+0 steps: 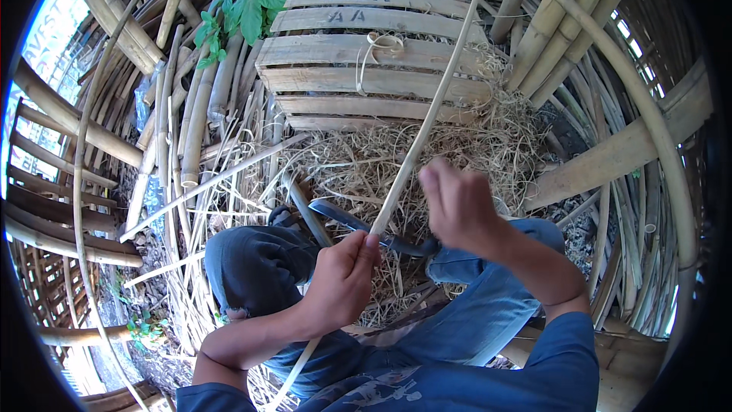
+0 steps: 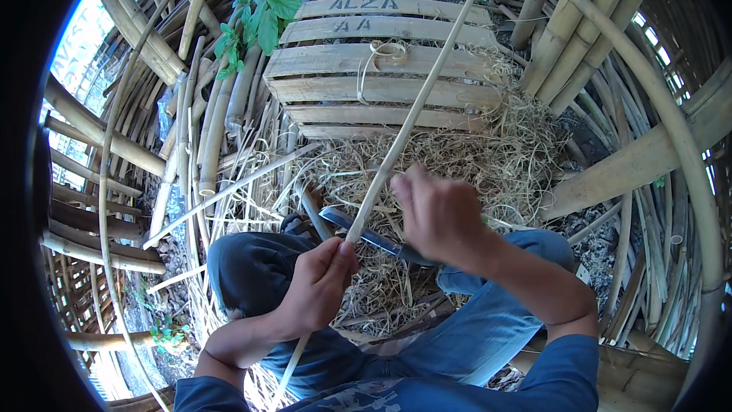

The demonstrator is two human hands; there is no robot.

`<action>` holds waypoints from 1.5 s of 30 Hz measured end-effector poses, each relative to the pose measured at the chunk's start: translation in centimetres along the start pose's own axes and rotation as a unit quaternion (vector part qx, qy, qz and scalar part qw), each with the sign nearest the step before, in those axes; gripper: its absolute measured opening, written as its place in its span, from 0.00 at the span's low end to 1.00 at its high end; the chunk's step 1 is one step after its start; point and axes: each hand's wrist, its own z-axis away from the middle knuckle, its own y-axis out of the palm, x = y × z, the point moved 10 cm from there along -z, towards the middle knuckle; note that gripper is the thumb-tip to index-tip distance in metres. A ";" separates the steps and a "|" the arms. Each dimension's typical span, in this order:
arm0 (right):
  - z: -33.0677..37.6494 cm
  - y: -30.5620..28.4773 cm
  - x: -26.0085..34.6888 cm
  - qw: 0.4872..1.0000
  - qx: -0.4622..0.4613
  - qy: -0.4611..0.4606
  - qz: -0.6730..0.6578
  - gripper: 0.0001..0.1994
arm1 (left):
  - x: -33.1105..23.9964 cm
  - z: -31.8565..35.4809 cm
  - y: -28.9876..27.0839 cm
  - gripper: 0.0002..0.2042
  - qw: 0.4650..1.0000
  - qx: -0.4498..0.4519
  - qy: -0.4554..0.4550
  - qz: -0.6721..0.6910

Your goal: The person repeatedly scrapes and shaves a thin bamboo strip using a knife.

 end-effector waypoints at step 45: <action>-0.9 -0.1 -0.7 0.989 -0.049 -0.070 0.122 0.14 | -1.1 0.6 0.1 0.15 0.996 -0.022 0.029 -0.078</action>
